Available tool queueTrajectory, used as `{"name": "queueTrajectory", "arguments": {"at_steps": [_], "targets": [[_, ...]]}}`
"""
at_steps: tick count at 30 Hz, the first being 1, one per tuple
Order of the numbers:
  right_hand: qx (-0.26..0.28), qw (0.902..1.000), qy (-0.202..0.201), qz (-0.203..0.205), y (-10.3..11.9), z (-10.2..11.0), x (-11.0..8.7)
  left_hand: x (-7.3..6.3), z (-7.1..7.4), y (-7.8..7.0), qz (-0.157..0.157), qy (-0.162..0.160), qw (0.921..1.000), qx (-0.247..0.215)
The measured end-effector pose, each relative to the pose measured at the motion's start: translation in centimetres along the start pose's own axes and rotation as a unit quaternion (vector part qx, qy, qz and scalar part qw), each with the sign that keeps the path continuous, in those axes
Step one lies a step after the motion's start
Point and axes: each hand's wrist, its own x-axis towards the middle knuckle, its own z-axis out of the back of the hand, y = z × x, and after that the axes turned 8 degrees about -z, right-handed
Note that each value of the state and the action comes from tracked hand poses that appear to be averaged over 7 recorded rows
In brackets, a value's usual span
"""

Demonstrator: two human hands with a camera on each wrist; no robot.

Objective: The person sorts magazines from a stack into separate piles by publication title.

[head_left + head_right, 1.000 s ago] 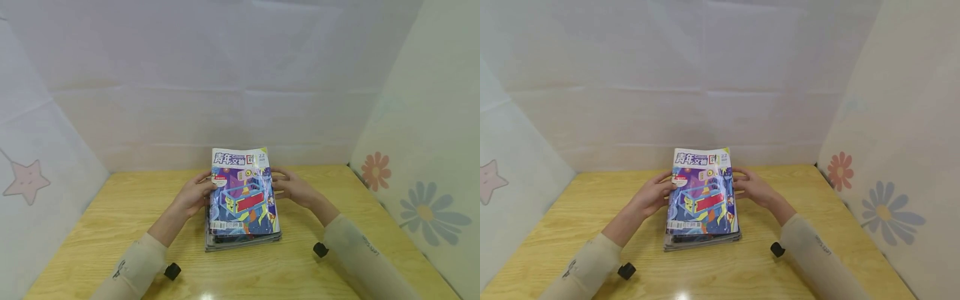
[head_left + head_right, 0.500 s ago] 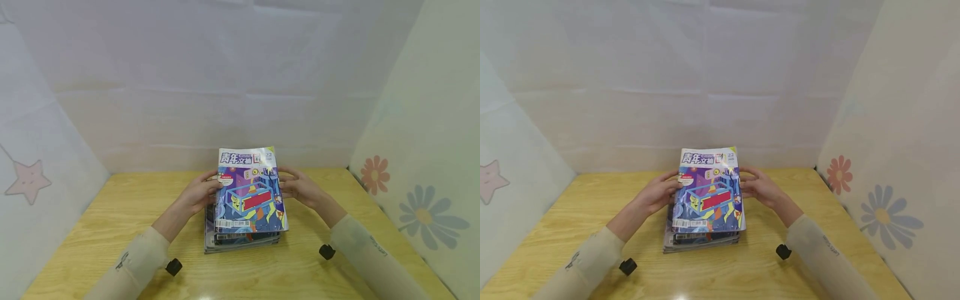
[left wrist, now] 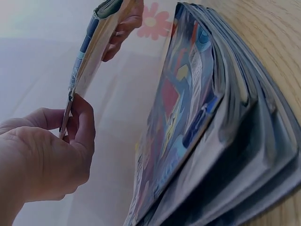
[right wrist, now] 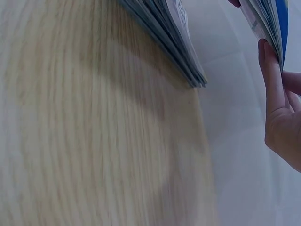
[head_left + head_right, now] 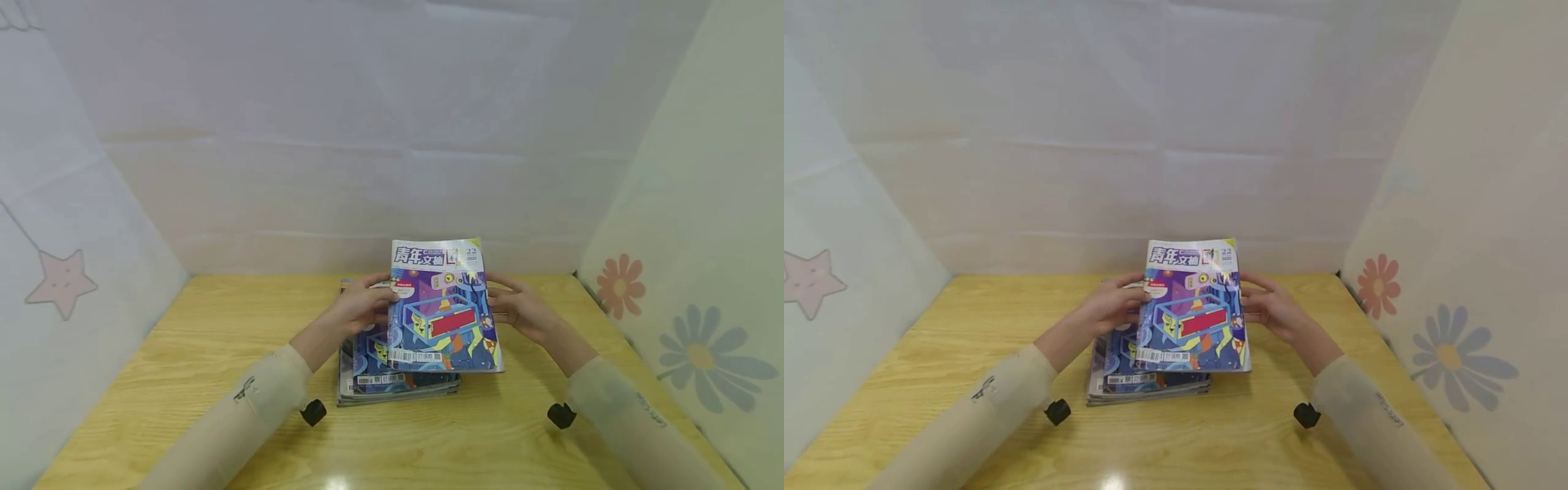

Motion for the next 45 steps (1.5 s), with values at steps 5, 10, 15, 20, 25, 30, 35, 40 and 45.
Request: {"name": "queueTrajectory", "arguments": {"at_steps": [5,10,15,20,25,30,35,40,45], "targets": [[0.004,1.0000,-0.003,-0.007,-0.1,1.7,-0.7,0.9,-1.3,0.4,0.015,0.016,0.9997,-0.005],[0.007,0.9998,-0.002,-0.017,-0.5,3.2,-1.1,1.8,-2.3,0.8,0.033,0.023,0.9990,0.019],[-0.003,0.9993,-0.016,-0.035,-1.1,4.7,-1.3,2.5,-3.1,1.4,0.054,0.022,0.9973,0.045],[-0.022,0.9980,-0.034,-0.048,-1.3,6.1,-1.7,3.5,-4.0,2.2,0.059,0.030,0.9969,0.043],[-0.019,0.9978,-0.033,-0.054,-1.5,7.5,-2.0,4.3,-5.0,2.7,0.059,0.047,0.9965,0.037],[0.000,0.9975,-0.032,-0.063,-1.7,8.9,-2.0,5.0,-5.7,3.1,0.063,0.066,0.9945,0.051],[-0.015,0.9963,-0.034,-0.078,-1.6,10.0,-1.3,6.0,-6.0,3.6,0.066,0.083,0.9931,0.049],[-0.043,0.9924,-0.058,-0.100,-1.8,10.5,-0.4,6.9,-6.6,4.6,0.079,0.064,0.9938,0.045],[-0.077,0.9891,-0.060,-0.110,-2.2,11.0,0.4,7.1,-7.5,5.2,0.086,0.064,0.9917,0.072]]}}
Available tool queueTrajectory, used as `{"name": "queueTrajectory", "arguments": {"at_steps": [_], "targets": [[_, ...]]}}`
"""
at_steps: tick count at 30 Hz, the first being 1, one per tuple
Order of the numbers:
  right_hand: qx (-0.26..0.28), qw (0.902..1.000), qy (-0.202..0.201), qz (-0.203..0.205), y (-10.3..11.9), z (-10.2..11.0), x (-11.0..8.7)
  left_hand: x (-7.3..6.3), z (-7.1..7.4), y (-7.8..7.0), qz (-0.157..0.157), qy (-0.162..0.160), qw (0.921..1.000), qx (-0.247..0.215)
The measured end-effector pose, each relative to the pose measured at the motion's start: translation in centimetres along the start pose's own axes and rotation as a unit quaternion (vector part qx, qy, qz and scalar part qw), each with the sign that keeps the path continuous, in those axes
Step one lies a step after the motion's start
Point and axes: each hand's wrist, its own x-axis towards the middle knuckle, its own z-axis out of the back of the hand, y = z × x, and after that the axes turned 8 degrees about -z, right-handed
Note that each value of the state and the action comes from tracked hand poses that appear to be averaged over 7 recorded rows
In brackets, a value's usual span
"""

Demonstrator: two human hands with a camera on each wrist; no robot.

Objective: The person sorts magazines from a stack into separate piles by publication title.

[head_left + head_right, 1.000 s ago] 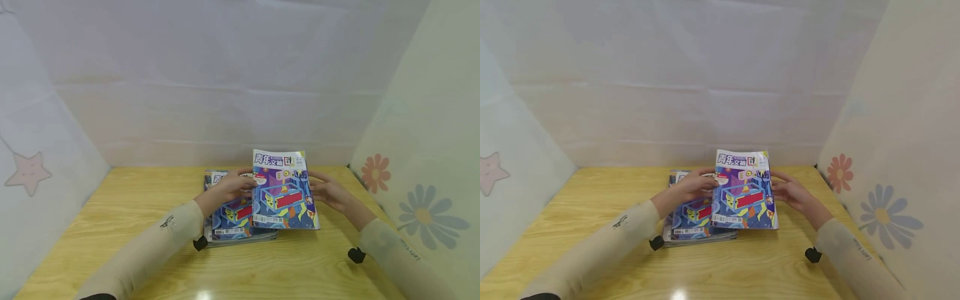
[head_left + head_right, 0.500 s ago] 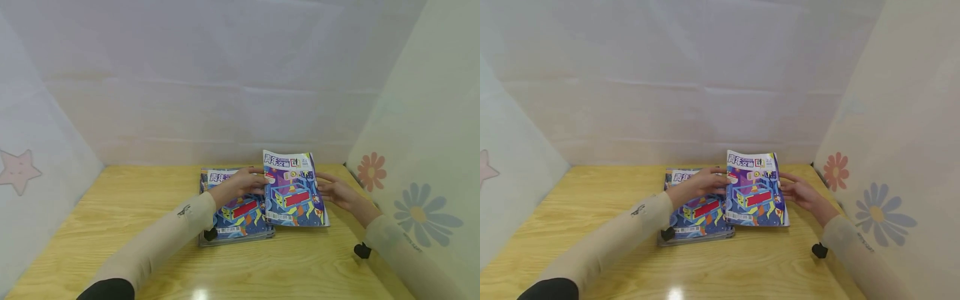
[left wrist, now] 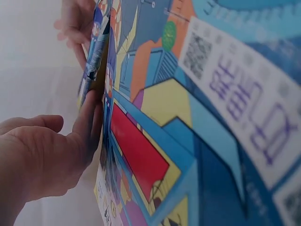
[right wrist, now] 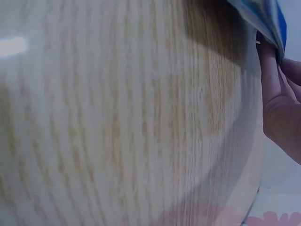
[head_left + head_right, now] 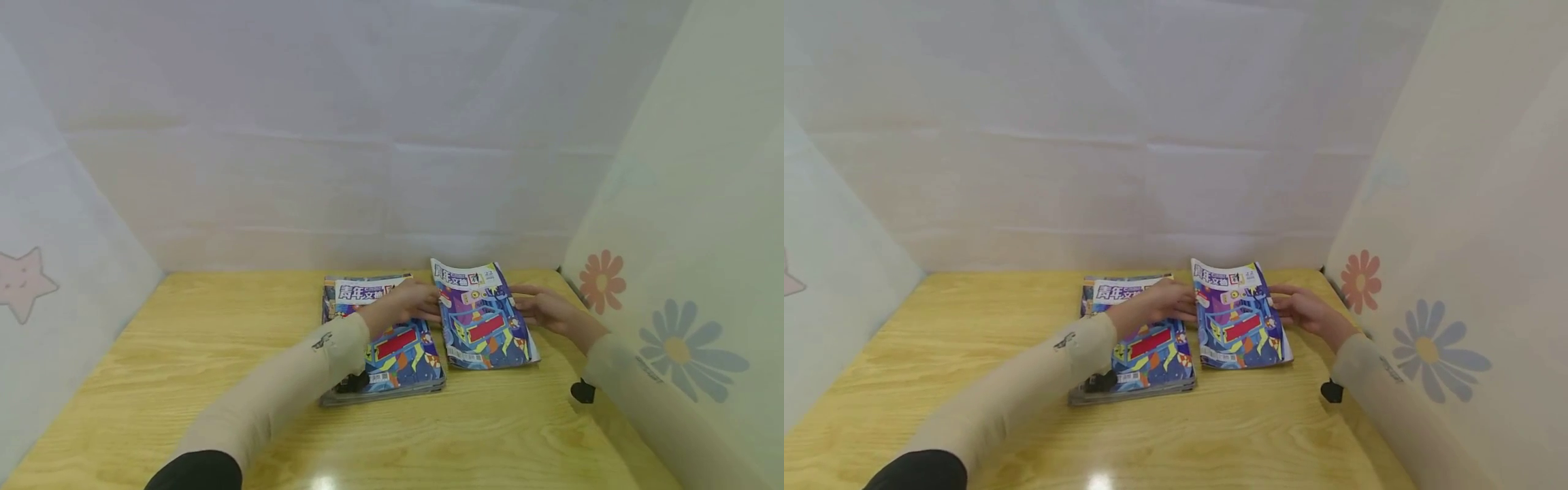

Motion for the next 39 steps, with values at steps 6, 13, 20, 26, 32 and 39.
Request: {"name": "queueTrajectory", "arguments": {"at_steps": [6,13,20,26,32,39], "targets": [[-0.031,0.9992,-0.013,-0.022,-0.1,0.1,0.0,0.0,-1.1,0.1,0.025,-0.006,0.9995,0.017],[-0.159,0.9848,-0.061,-0.033,1.3,-0.4,-0.7,-0.3,-2.5,-0.7,0.066,-0.020,0.9972,0.029],[-0.281,0.9573,-0.070,0.002,3.9,-1.2,-1.0,0.8,-2.8,-2.5,0.124,0.007,0.9918,0.033],[-0.327,0.9415,-0.083,0.005,4.6,-1.3,-1.3,0.3,-2.1,-3.4,0.112,0.026,0.9931,0.024],[-0.343,0.9333,-0.103,0.030,5.1,-2.0,-1.9,-0.8,-0.3,-3.7,0.062,0.036,0.9972,-0.021],[-0.284,0.9526,-0.090,0.063,6.5,-4.1,-3.6,-2.9,1.2,-4.4,0.003,0.015,0.9999,0.002]]}}
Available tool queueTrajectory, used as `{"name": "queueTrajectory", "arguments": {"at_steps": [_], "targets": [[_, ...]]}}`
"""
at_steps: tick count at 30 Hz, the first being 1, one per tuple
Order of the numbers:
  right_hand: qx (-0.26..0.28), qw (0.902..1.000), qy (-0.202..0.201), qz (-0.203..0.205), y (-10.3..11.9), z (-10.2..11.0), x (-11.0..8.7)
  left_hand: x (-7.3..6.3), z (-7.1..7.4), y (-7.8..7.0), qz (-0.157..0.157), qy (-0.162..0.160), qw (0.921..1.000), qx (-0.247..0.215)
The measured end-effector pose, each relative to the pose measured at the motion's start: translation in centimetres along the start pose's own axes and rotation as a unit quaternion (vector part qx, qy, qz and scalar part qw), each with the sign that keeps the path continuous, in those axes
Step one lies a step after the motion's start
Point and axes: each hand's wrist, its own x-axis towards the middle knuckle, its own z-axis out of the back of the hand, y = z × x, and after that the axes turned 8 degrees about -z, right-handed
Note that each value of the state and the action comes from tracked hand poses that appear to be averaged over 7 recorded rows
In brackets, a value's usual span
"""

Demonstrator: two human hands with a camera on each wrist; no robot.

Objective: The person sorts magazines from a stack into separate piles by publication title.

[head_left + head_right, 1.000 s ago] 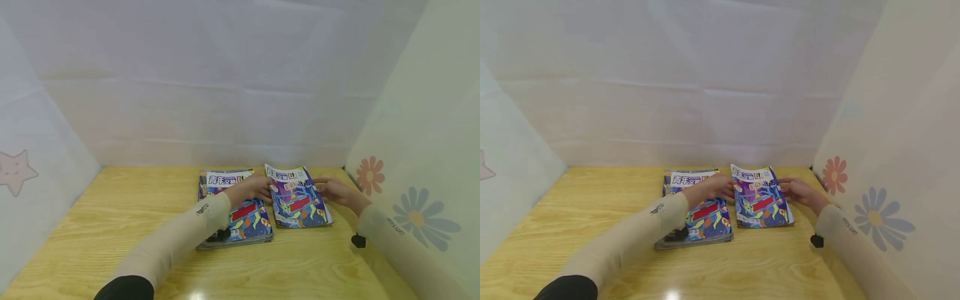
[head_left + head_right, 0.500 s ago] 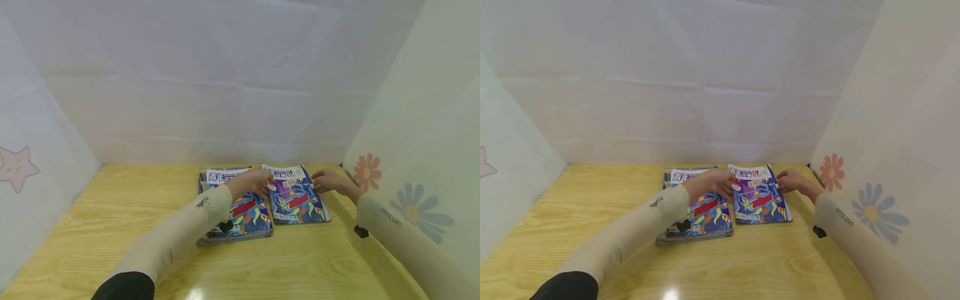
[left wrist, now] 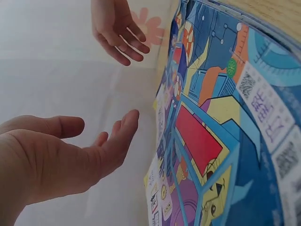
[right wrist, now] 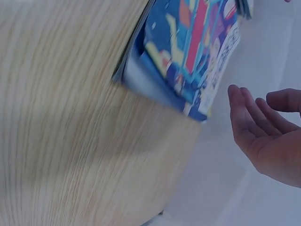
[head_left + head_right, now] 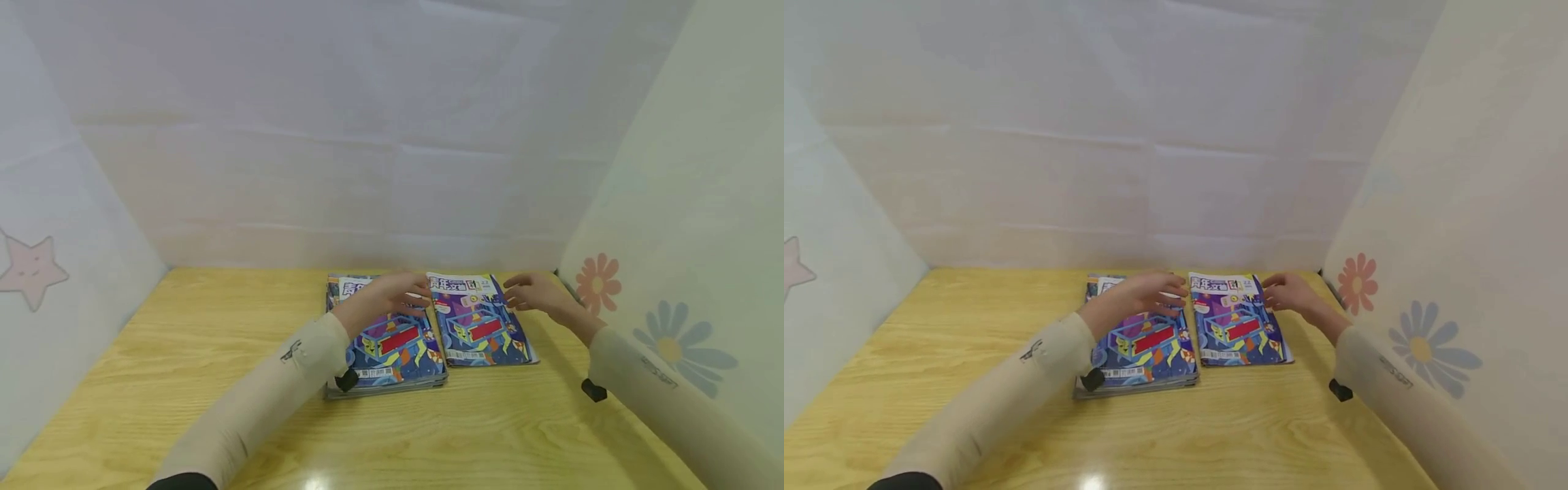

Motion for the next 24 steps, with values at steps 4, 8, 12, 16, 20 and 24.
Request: {"name": "queueTrajectory", "arguments": {"at_steps": [4,8,12,16,20,24], "targets": [[0.049,0.9986,0.015,0.011,1.8,-1.2,-0.8,-1.9,0.9,-0.1,-0.040,-0.036,0.9975,0.045],[0.073,0.9959,0.043,0.032,3.4,-2.7,-1.2,-4.1,1.8,0.0,-0.064,-0.066,0.9930,0.074],[0.077,0.9945,0.060,0.038,4.4,-4.1,-1.0,-5.8,2.5,0.1,-0.076,-0.078,0.9906,0.083],[0.073,0.9939,0.074,0.035,4.9,-5.6,-0.9,-7.3,3.1,0.4,-0.078,-0.078,0.9904,0.083],[0.088,0.9910,0.095,0.035,4.9,-7.0,-1.0,-8.6,3.7,0.8,-0.072,-0.081,0.9906,0.084],[0.107,0.9874,0.111,0.037,4.7,-8.5,-0.9,-9.6,4.6,1.4,-0.072,-0.093,0.9895,0.084]]}}
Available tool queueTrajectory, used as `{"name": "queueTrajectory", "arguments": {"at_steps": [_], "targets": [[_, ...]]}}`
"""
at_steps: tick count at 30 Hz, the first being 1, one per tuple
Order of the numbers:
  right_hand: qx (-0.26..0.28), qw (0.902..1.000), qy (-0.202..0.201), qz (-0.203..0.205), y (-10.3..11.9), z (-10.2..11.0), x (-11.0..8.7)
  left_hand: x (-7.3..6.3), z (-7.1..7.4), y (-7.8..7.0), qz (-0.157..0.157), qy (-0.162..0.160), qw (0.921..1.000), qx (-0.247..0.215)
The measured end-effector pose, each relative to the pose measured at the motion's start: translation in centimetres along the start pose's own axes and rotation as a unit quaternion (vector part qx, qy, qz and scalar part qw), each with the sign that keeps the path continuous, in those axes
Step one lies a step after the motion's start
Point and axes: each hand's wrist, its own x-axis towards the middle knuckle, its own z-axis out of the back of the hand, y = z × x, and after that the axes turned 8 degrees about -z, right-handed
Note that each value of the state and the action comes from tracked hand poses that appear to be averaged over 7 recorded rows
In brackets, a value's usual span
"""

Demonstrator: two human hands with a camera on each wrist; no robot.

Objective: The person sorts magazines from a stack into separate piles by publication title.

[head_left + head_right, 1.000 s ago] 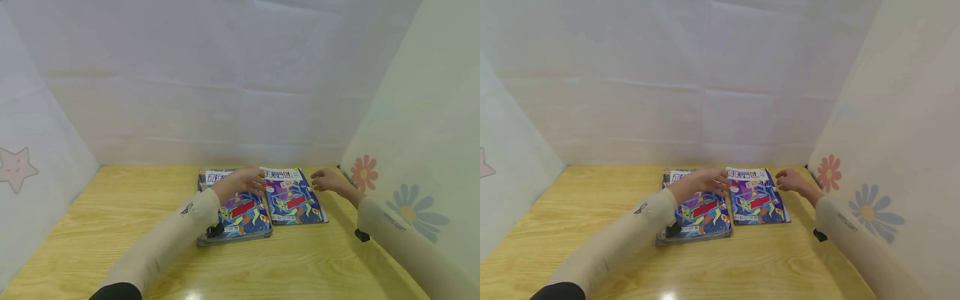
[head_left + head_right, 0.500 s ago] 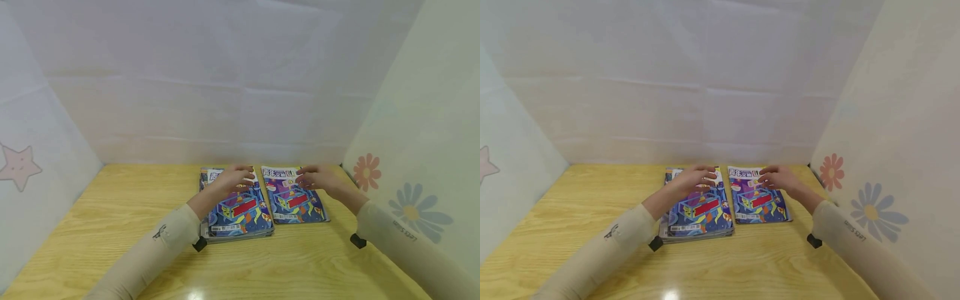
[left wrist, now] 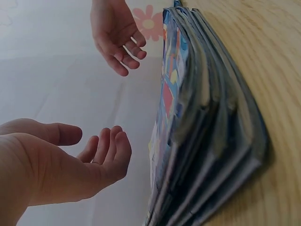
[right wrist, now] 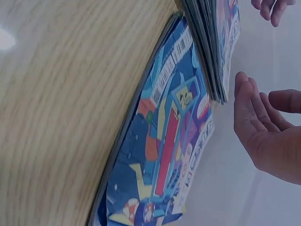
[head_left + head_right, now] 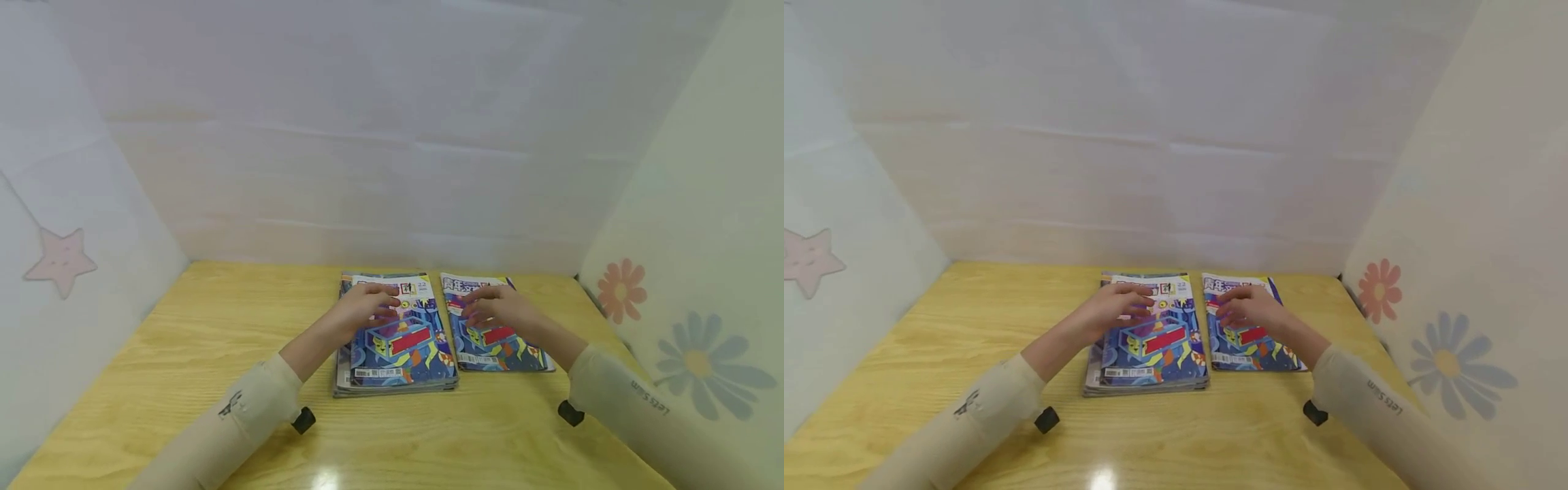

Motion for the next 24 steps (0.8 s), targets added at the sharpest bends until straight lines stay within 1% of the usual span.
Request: {"name": "queueTrajectory", "arguments": {"at_steps": [5,9,12,15,17,18,21,24], "targets": [[0.011,0.9998,0.012,0.007,-0.6,-1.0,0.4,-1.0,0.9,0.5,0.002,-0.014,0.9999,0.009],[0.008,0.9998,0.005,0.017,-0.8,-1.6,0.5,-1.2,1.7,1.0,0.002,-0.018,0.9998,0.010],[-0.010,0.9994,-0.003,0.033,-0.9,-2.1,0.5,-1.4,2.2,1.4,0.003,-0.024,0.9997,0.003],[-0.050,0.9973,-0.020,0.050,-1.1,-2.6,0.5,-1.8,2.7,1.9,0.003,-0.034,0.9994,0.001],[-0.085,0.9937,-0.039,0.062,-1.2,-3.1,0.5,-2.1,3.0,2.2,0.005,-0.044,0.9990,-0.001],[-0.108,0.9904,-0.052,0.069,-1.2,-3.3,0.5,-2.2,3.1,2.3,0.006,-0.048,0.9988,-0.001],[-0.174,0.9764,-0.100,0.081,-1.2,-4.1,0.5,-2.4,3.3,2.4,0.006,-0.060,0.9982,0.003],[-0.212,0.9634,-0.138,0.087,-1.3,-4.6,0.7,-2.4,3.4,2.2,0.011,-0.065,0.9978,0.001]]}}
